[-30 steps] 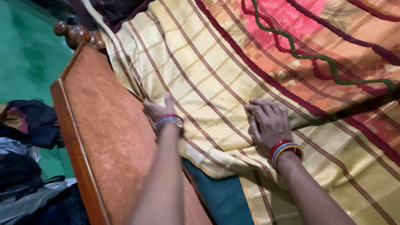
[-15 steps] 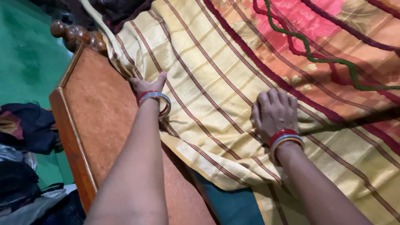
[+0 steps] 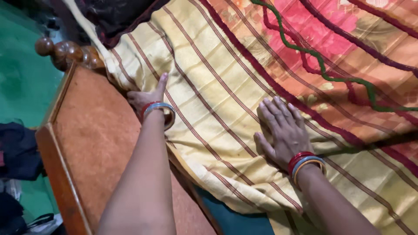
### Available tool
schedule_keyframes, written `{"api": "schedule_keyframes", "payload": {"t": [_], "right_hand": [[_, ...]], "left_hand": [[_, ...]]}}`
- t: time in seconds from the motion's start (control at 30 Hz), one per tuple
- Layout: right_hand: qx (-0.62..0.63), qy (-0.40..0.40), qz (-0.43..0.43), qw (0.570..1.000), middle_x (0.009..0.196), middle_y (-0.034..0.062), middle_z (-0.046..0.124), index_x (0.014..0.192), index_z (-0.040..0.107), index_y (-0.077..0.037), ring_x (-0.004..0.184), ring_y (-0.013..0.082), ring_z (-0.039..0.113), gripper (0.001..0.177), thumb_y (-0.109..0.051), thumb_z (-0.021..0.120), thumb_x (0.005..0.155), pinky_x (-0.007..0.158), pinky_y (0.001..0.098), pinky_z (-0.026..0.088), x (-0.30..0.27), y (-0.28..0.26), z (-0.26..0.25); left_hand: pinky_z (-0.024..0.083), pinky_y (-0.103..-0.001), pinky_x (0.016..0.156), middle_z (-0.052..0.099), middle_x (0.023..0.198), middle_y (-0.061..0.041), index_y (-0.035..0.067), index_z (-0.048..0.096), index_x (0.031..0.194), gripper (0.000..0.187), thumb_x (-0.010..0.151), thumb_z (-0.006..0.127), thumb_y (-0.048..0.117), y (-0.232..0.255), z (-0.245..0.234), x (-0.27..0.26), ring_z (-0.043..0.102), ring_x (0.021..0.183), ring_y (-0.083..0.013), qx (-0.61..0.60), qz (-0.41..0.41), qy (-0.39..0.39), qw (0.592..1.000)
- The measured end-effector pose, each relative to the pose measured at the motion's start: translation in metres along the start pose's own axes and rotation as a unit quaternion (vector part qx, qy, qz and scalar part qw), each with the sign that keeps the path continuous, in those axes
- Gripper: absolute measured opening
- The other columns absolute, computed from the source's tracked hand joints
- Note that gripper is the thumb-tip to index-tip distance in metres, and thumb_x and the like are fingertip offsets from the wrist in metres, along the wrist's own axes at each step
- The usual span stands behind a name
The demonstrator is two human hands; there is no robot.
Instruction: The person folds a dark pillowcase with a tree design on a bed, then smooths and folds a yellow and red striped bedsheet. The person uses both hands to align edges and press down folds, leaving the folded items on the bed.
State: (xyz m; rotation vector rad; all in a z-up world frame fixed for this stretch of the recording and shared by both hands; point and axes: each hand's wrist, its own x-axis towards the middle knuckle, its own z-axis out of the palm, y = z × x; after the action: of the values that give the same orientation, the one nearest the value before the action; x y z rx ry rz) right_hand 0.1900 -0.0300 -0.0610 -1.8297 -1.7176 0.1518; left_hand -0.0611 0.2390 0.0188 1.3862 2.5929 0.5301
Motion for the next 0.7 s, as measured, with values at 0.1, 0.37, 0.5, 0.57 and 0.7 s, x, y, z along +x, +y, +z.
{"api": "schedule_keyframes", "payload": {"t": [0.1, 0.37, 0.5, 0.57, 0.7], "right_hand": [[0.005, 0.0, 0.006, 1.0, 0.158, 0.0111, 0.046, 0.152, 0.047, -0.008, 0.15, 0.027, 0.036, 0.068, -0.041, 0.058, 0.094, 0.125, 0.0446, 0.02, -0.012, 0.0, 0.0], [0.018, 0.009, 0.004, 1.0, 0.156, 0.0115, 0.049, 0.15, 0.049, -0.007, 0.15, 0.0271, 0.038, 0.063, -0.037, 0.058, 0.095, 0.125, 0.0448, 0.022, -0.003, 0.001, -0.005], [0.016, 0.004, 0.004, 1.0, 0.156, 0.0119, 0.049, 0.151, 0.049, -0.007, 0.15, 0.0274, 0.038, 0.063, -0.037, 0.058, 0.097, 0.126, 0.0452, 0.021, -0.007, 0.001, -0.004], [0.015, 0.005, 0.001, 1.0, 0.156, 0.0121, 0.05, 0.151, 0.049, -0.007, 0.151, 0.0273, 0.038, 0.063, -0.037, 0.058, 0.097, 0.126, 0.0452, 0.021, -0.006, 0.003, -0.003], [0.015, 0.012, 0.0, 1.0, 0.156, 0.0118, 0.05, 0.15, 0.05, -0.007, 0.151, 0.0275, 0.038, 0.063, -0.036, 0.059, 0.096, 0.126, 0.0452, 0.022, -0.006, 0.005, -0.002]], "left_hand": [[0.041, -0.048, 0.116, 0.027, 0.161, -0.03, -0.008, 0.027, 0.152, 0.131, 0.067, 0.079, 0.077, -0.013, 0.005, -0.029, 0.039, 0.147, -0.0402, -0.009, 0.033, 0.029, 0.999], [0.018, -0.05, 0.121, 0.023, 0.16, -0.03, -0.01, 0.015, 0.153, 0.116, 0.08, 0.075, 0.057, -0.056, 0.039, -0.149, 0.026, 0.15, -0.041, 0.077, 0.027, 0.13, 0.988], [0.021, -0.054, 0.12, 0.03, 0.157, -0.034, -0.013, 0.015, 0.155, 0.118, 0.083, 0.076, 0.058, -0.079, 0.039, -0.164, 0.033, 0.146, -0.0426, 0.062, 0.02, 0.139, 0.988], [0.025, -0.053, 0.119, 0.034, 0.156, -0.032, -0.011, 0.018, 0.154, 0.121, 0.078, 0.078, 0.062, -0.076, 0.035, -0.163, 0.036, 0.144, -0.0426, 0.05, -0.005, 0.092, 0.995], [0.03, -0.053, 0.117, 0.04, 0.152, -0.03, -0.009, 0.026, 0.15, 0.129, 0.062, 0.087, 0.064, -0.071, 0.017, -0.158, 0.039, 0.142, -0.0417, 0.04, -0.013, 0.019, 0.999]]}}
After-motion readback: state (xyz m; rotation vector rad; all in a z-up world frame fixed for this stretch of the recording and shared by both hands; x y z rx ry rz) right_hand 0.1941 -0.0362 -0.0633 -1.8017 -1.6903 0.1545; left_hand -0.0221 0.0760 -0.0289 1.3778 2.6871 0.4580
